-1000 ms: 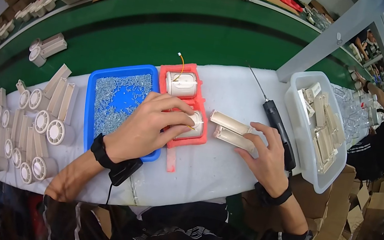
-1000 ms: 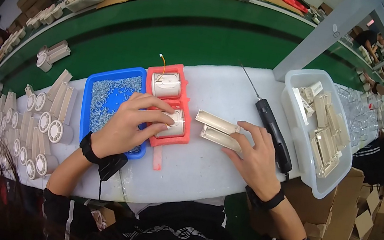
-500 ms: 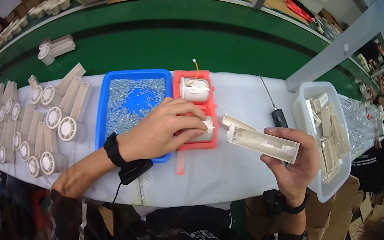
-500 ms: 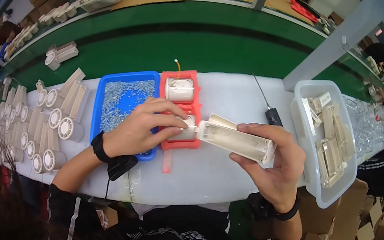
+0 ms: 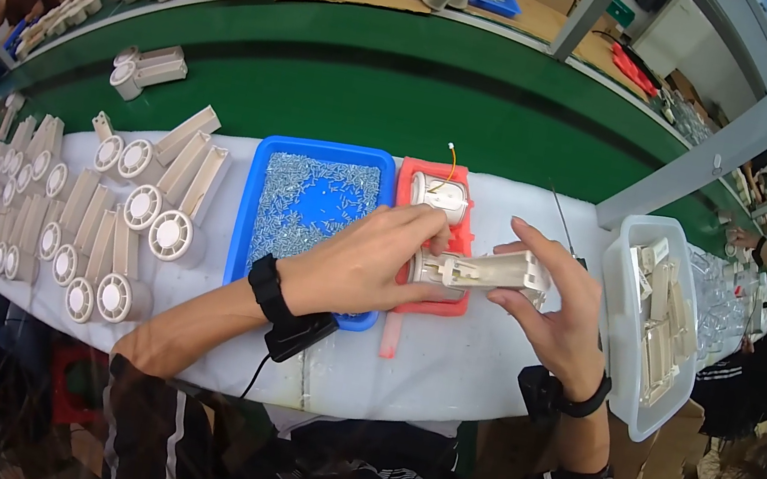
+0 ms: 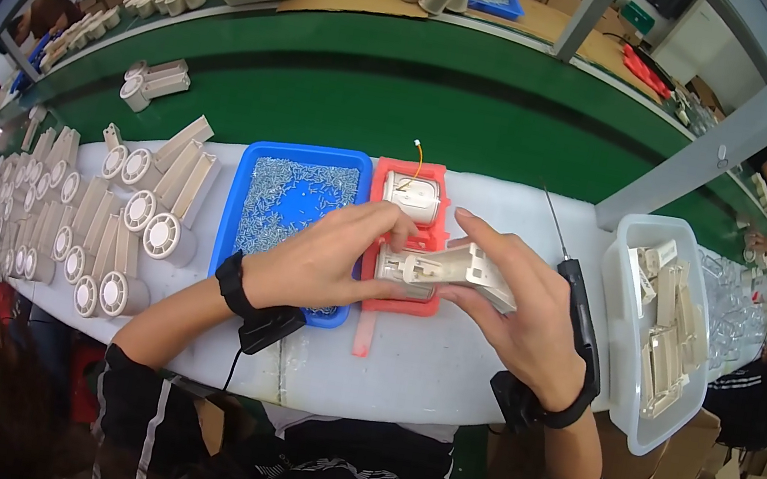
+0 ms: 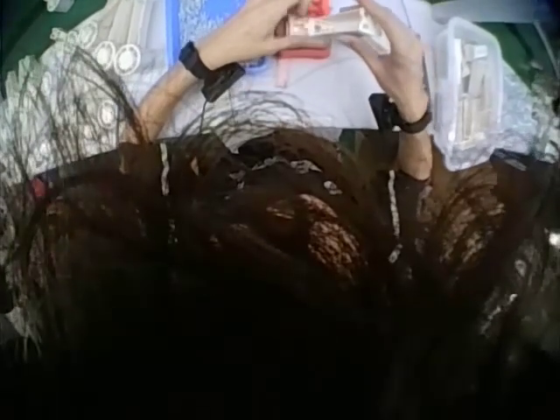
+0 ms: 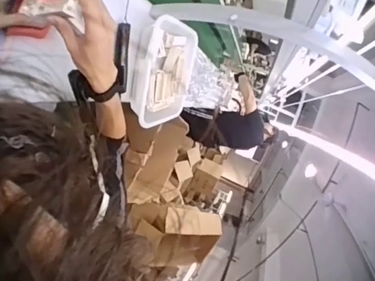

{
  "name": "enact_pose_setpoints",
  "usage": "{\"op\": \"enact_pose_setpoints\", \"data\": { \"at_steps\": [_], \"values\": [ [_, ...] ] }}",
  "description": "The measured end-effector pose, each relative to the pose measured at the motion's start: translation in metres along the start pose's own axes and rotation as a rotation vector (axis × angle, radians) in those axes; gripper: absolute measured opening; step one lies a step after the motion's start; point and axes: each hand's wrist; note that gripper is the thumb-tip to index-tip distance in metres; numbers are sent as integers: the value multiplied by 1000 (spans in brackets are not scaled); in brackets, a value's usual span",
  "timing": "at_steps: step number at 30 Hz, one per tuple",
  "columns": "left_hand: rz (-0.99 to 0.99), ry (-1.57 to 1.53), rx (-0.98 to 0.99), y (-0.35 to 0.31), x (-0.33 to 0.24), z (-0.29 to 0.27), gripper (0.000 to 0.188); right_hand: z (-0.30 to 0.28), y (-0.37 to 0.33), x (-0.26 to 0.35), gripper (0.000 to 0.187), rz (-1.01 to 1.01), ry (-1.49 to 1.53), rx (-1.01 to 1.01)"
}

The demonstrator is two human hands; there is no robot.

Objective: The person places fan motors into a red mold, fits plastic housing components over them, and secures the assembly by driving screws from a blue tray with a power screwdriver. After assembling the units, the person removes them from the mold and sets them aside on the workbench.

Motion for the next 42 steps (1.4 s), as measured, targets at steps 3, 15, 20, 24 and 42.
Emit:
{"op": "enact_pose_setpoints", "data": {
  "at_steps": [3, 15, 20, 24, 42],
  "values": [
    [-33, 59, 41, -2, 2, -3, 31, 19, 7, -1, 83, 21, 65, -72],
    [-1, 233, 75, -5, 10, -1, 38, 55, -1, -12, 80, 259, 213, 111],
    [106, 223, 11, -7, 14, 0, 35, 52, -4, -10, 88, 114, 50, 145],
    [90, 228, 34, -9, 7, -3, 35, 51, 3, 2, 79, 129, 24, 156],
    [155, 58, 55, -5, 30, 0, 38, 51, 6, -17, 40, 209, 228, 134]
  ]
}}
Point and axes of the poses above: each hand's wrist, its own y-axis towards the middle knuckle, its own z-axis out of the palm, x = y × z, and after that the axes turned 5 degrees about -y, right-handed
